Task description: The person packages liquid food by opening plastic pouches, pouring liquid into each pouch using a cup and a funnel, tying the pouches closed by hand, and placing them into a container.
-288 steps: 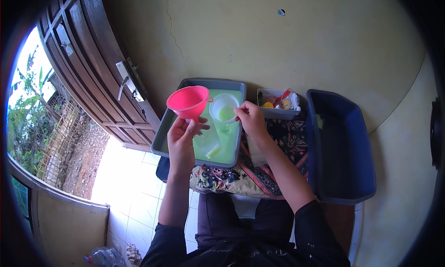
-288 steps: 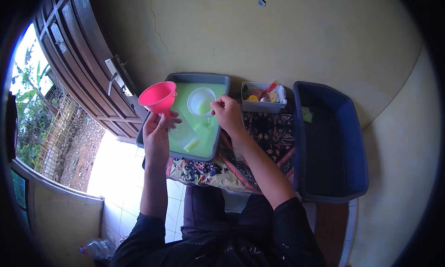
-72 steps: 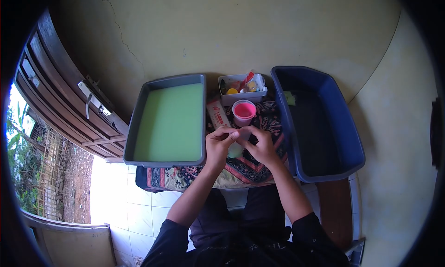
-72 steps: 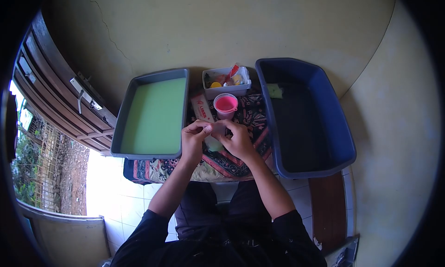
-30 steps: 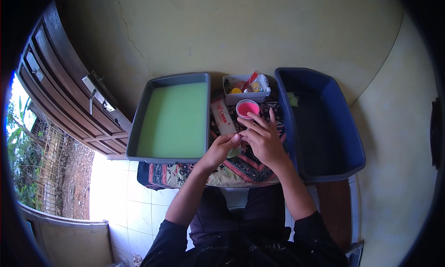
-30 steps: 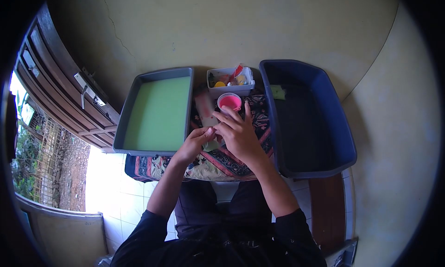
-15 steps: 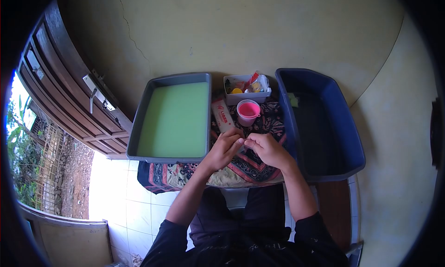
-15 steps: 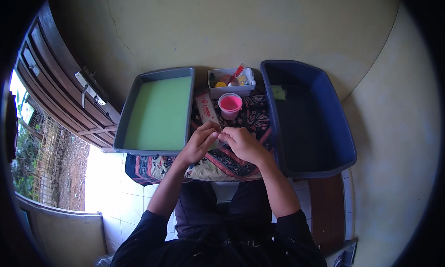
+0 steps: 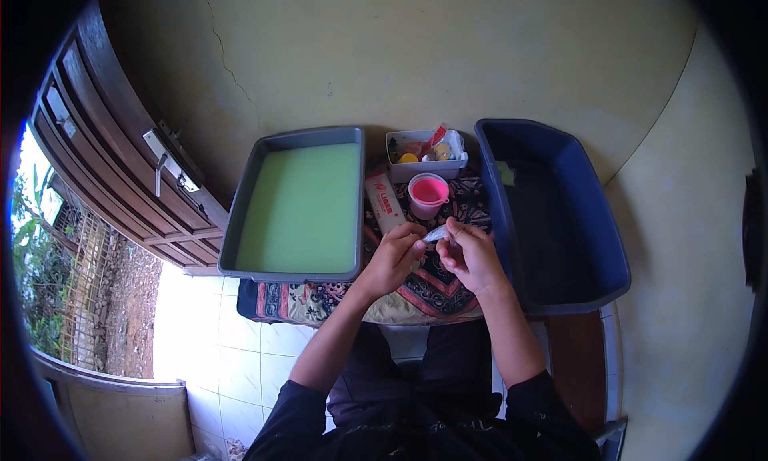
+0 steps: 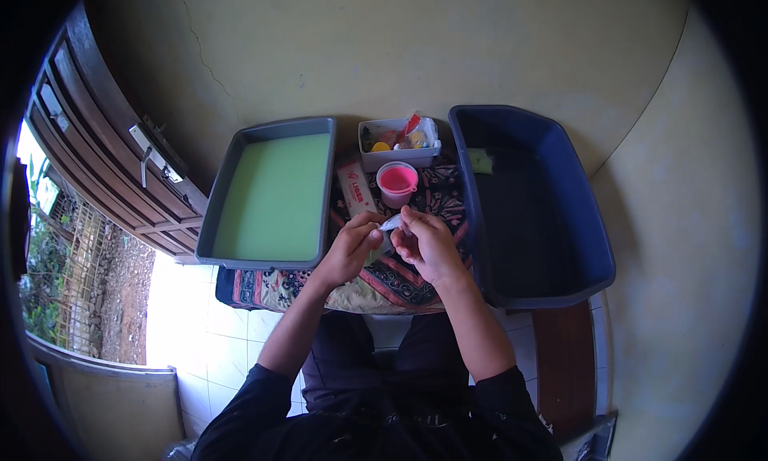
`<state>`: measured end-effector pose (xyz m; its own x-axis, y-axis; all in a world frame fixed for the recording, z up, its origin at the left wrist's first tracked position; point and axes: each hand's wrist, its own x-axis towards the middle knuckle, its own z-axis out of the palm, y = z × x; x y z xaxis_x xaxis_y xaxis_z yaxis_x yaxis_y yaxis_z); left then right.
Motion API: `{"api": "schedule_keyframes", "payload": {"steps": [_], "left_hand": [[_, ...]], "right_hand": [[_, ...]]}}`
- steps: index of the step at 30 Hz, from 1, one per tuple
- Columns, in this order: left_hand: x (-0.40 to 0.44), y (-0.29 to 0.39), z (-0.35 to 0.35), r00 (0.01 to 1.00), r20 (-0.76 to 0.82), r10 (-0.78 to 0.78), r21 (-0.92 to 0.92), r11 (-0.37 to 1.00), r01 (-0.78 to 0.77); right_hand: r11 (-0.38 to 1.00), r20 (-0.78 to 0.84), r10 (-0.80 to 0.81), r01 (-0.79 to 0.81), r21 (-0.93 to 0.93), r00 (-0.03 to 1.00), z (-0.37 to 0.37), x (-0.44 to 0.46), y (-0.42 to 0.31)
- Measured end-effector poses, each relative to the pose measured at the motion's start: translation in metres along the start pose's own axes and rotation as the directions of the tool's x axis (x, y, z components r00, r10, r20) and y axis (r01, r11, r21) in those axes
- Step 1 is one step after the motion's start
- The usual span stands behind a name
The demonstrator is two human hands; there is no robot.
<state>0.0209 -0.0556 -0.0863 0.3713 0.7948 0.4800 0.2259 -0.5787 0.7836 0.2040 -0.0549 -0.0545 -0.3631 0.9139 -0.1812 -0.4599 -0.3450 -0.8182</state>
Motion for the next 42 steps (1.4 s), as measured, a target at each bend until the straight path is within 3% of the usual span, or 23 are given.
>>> {"api": "schedule_keyframes", "payload": {"steps": [3,6,8,9,10,12,14,16,17,19,22,32,37,38,39,40,42], "left_hand": [[0.000,0.000,0.002,1.000,-0.025,0.007,0.075,0.997,-0.005],[0.002,0.003,0.003,0.999,0.035,-0.042,0.220,0.975,0.033],[0.002,0.004,0.005,0.998,0.033,-0.055,0.205,0.978,0.047],[0.002,0.001,0.006,0.998,0.034,-0.054,0.204,0.978,0.046],[0.002,-0.003,0.008,1.000,0.013,-0.009,0.204,0.979,0.006],[0.001,-0.005,0.010,0.999,-0.007,0.038,0.205,0.978,-0.036],[-0.002,-0.003,0.010,0.995,-0.033,0.094,0.373,0.925,-0.074],[-0.003,-0.005,0.011,0.995,-0.023,0.102,0.400,0.913,-0.084],[-0.003,-0.005,0.011,0.994,-0.015,0.111,0.428,0.899,-0.094],[-0.004,-0.005,0.011,0.993,-0.006,0.121,0.455,0.884,-0.105],[-0.008,-0.004,0.012,0.987,0.020,0.160,0.511,0.847,-0.148],[-0.011,-0.010,0.016,0.957,-0.036,0.287,0.618,0.759,-0.205],[-0.013,-0.017,0.017,0.956,-0.078,0.283,0.588,0.788,-0.185],[-0.014,-0.019,0.018,0.957,-0.102,0.272,0.565,0.808,-0.170],[-0.015,-0.018,0.020,0.956,-0.100,0.276,0.565,0.807,-0.173],[-0.015,-0.016,0.023,0.952,-0.153,0.265,0.514,0.844,-0.152],[-0.014,-0.013,0.028,0.946,-0.207,0.249,0.458,0.879,-0.131]], "right_hand": [[0.990,-0.008,-0.072,0.072,0.117,0.997,-0.001,0.004,0.004],[0.984,-0.019,-0.177,0.177,-0.005,0.984,0.006,0.004,0.003],[0.815,0.002,-0.384,0.340,-0.470,0.923,0.009,0.003,0.008],[0.702,0.035,-0.456,0.384,-0.600,0.889,0.007,0.005,0.012],[0.701,0.034,-0.458,0.384,-0.601,0.888,0.006,0.006,0.014],[0.266,0.197,-0.616,0.436,-0.860,0.763,0.005,0.005,0.015],[0.234,0.156,-0.609,0.364,-0.901,0.777,0.010,0.001,0.015],[0.054,0.218,-0.657,0.333,-0.941,0.722,0.006,0.004,0.022],[0.053,0.218,-0.658,0.333,-0.942,0.721,0.005,0.005,0.023],[-0.071,0.251,-0.603,0.262,-0.962,0.757,0.003,0.004,0.023],[-0.131,0.252,-0.528,0.215,-0.968,0.811,0.001,0.002,0.026],[-0.101,0.251,-0.475,0.231,-0.968,0.843,0.002,-0.001,0.033],[0.149,0.228,-0.459,0.327,-0.933,0.859,-0.001,0.001,0.038],[0.149,0.227,-0.460,0.327,-0.933,0.858,-0.001,0.000,0.036],[0.244,0.238,-0.451,0.375,-0.894,0.860,0.000,-0.001,0.033],[0.336,0.250,-0.442,0.418,-0.844,0.861,0.000,-0.001,0.031],[0.395,0.247,-0.418,0.420,-0.817,0.874,-0.004,0.002,0.030]]}}
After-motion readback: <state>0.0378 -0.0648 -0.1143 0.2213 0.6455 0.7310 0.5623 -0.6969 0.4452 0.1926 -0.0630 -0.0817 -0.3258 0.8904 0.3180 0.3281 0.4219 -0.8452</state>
